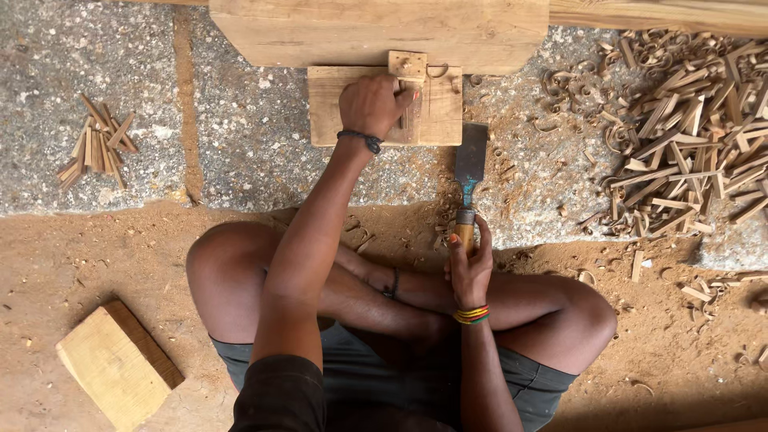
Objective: The person sits cross-legged on the ground and uses a chisel to carve small wooden blocks. They repeatedly scrape the surface of the wood to remove shavings, occasionally pausing to clear the debris by hand. The person works on multiple small blocks, moving them aside as they are finished.
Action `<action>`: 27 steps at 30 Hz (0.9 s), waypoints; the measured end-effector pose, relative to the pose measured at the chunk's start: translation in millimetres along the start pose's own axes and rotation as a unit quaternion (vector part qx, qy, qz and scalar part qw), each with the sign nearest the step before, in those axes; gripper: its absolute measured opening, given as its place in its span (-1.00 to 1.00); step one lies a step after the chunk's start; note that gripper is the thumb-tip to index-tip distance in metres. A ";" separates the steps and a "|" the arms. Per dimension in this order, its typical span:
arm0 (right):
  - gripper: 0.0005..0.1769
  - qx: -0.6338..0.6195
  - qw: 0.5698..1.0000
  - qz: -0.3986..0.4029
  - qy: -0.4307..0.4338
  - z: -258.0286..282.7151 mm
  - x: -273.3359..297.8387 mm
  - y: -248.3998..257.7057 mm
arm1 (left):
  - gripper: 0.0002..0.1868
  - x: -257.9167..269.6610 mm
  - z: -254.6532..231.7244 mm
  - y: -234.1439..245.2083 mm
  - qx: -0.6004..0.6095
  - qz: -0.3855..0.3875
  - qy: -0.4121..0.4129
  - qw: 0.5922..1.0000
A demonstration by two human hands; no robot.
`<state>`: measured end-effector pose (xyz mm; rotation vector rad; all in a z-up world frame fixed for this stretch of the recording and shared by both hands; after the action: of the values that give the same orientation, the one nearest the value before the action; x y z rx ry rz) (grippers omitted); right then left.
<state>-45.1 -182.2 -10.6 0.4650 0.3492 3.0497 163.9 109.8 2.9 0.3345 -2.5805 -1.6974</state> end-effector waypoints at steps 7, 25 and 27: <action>-0.31 -0.010 1.000 -0.008 0.001 2.5 6.1 1.5 | -0.58 5.7 1.1 -9.5 0.048 -0.059 -0.040 0.996; -0.33 -0.010 1.000 -0.006 0.019 6.1 9.6 3.6 | -0.67 9.1 -0.9 -7.0 0.049 -0.172 -0.099 0.979; -0.33 -0.027 0.999 -0.005 0.034 13.1 17.7 7.0 | -0.69 16.2 -0.4 -1.3 0.095 -0.168 -0.107 0.975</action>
<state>-58.2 -184.9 8.4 0.3554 0.2692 3.0616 148.4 105.8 0.4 0.6660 -2.9978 -1.6608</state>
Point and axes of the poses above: each hand's wrist, its own x-axis away from the middle knuckle, its own y-axis out of the back of the hand, z = x × y, the point moved 7 cm from there along -x, towards the middle knuckle
